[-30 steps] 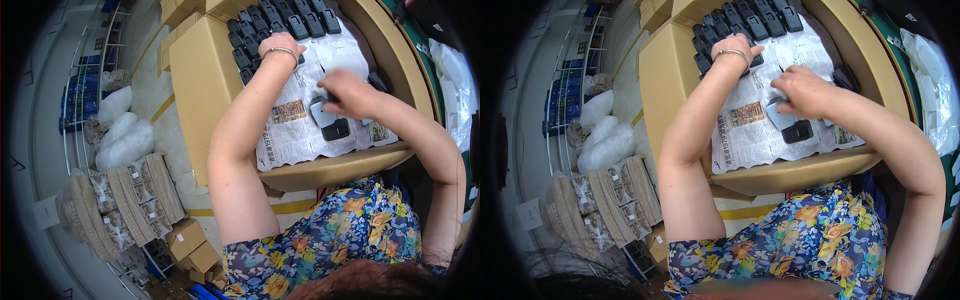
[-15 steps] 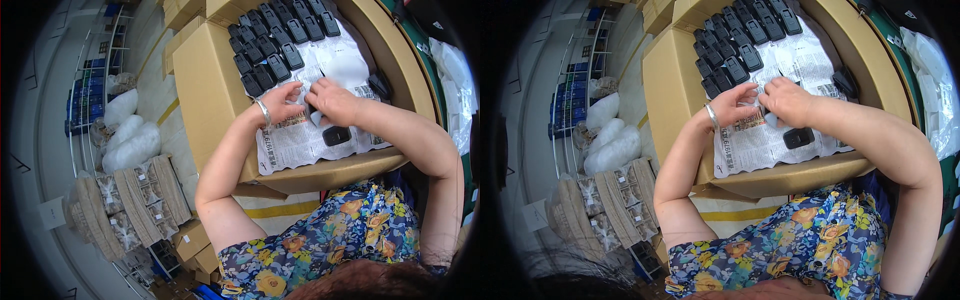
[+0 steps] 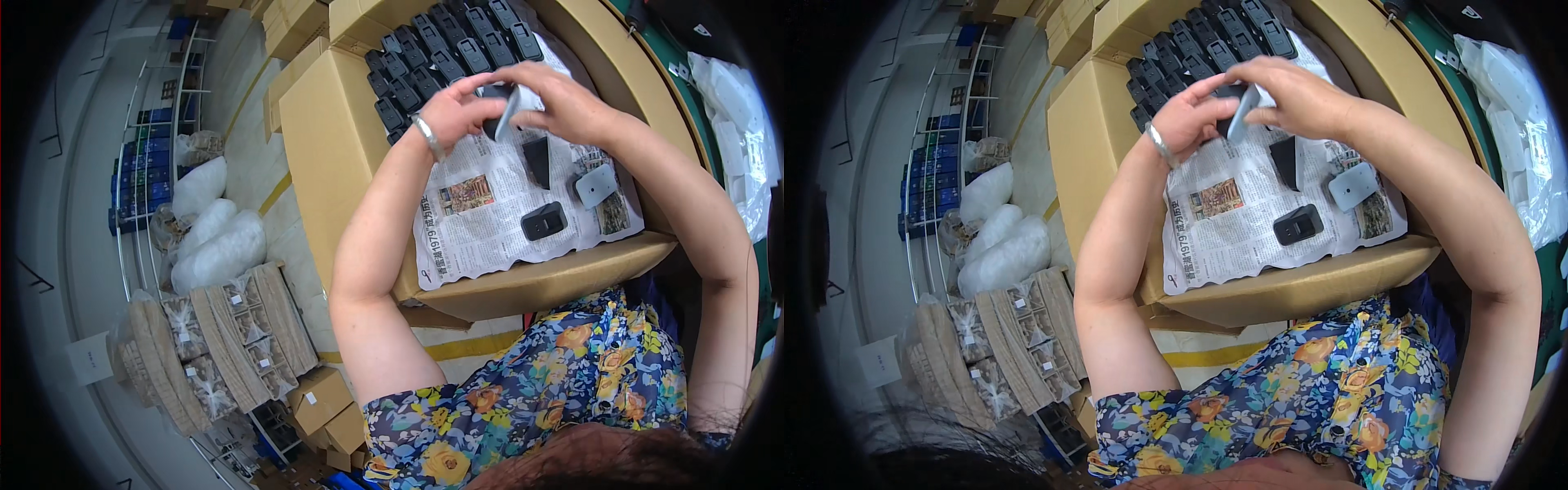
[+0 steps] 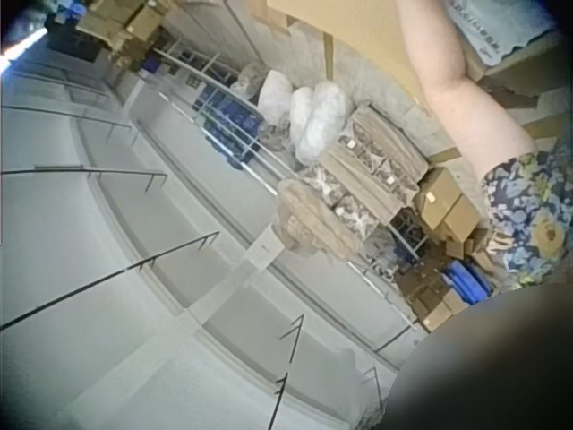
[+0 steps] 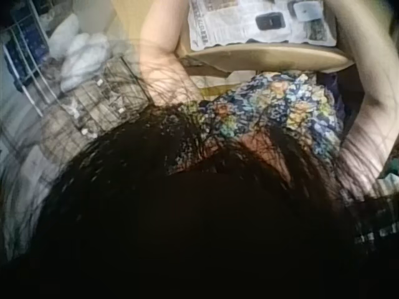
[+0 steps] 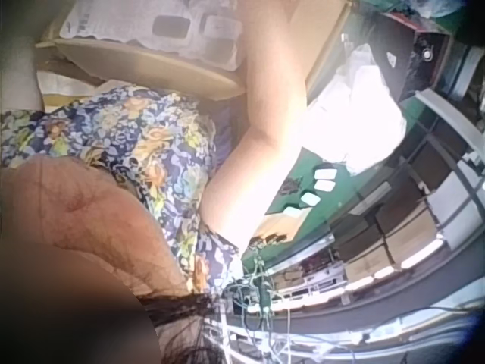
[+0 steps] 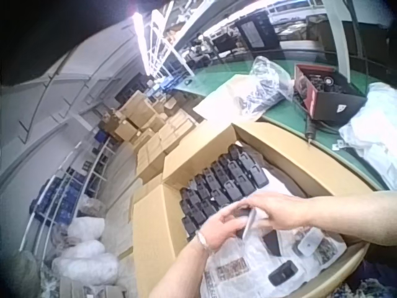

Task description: The person assembles small electronic devices by inserting circuit boards into white plastic casings and securing them with a pneumatic screwdriver. The person also handles black plastic components, placing them into a cardboard box lined with newspaper.

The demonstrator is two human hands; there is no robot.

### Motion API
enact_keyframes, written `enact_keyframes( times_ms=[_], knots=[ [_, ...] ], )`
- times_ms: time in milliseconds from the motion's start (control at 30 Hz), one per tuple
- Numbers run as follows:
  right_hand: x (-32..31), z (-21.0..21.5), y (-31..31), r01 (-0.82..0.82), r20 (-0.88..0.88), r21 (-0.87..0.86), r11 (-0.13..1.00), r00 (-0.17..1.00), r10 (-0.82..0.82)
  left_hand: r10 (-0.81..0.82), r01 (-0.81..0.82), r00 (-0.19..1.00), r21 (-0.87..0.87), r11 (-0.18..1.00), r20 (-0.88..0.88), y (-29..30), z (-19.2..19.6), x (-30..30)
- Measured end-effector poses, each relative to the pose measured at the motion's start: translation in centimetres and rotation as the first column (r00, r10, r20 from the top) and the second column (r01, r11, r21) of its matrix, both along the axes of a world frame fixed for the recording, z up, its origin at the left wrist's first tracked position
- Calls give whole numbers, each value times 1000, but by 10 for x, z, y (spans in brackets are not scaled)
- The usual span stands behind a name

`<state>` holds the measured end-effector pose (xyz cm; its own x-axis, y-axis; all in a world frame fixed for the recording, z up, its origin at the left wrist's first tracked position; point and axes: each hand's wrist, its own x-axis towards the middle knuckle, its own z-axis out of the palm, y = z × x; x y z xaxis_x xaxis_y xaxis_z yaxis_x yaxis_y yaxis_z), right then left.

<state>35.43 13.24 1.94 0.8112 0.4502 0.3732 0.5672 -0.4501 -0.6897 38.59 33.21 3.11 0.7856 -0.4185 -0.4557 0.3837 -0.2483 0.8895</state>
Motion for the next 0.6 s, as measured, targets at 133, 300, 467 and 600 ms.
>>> enact_keyframes(
  times_ms=[133,300,467,600],
  knots=[
    [-4,8,-22,241,-5,-186,953,969,-246,-266,-191,837,711,676,478,-28,-9,25],
    [-23,-3,-29,4,-344,-469,883,920,-186,-539,-186,811,974,131,228,-68,-26,36],
    [-28,2,-2,-92,-504,-523,847,836,-220,-561,-224,795,971,83,231,-67,-21,35],
    [-32,-17,15,-151,-542,-562,814,810,-224,-557,-372,702,895,246,445,-50,4,21]
  ],
)
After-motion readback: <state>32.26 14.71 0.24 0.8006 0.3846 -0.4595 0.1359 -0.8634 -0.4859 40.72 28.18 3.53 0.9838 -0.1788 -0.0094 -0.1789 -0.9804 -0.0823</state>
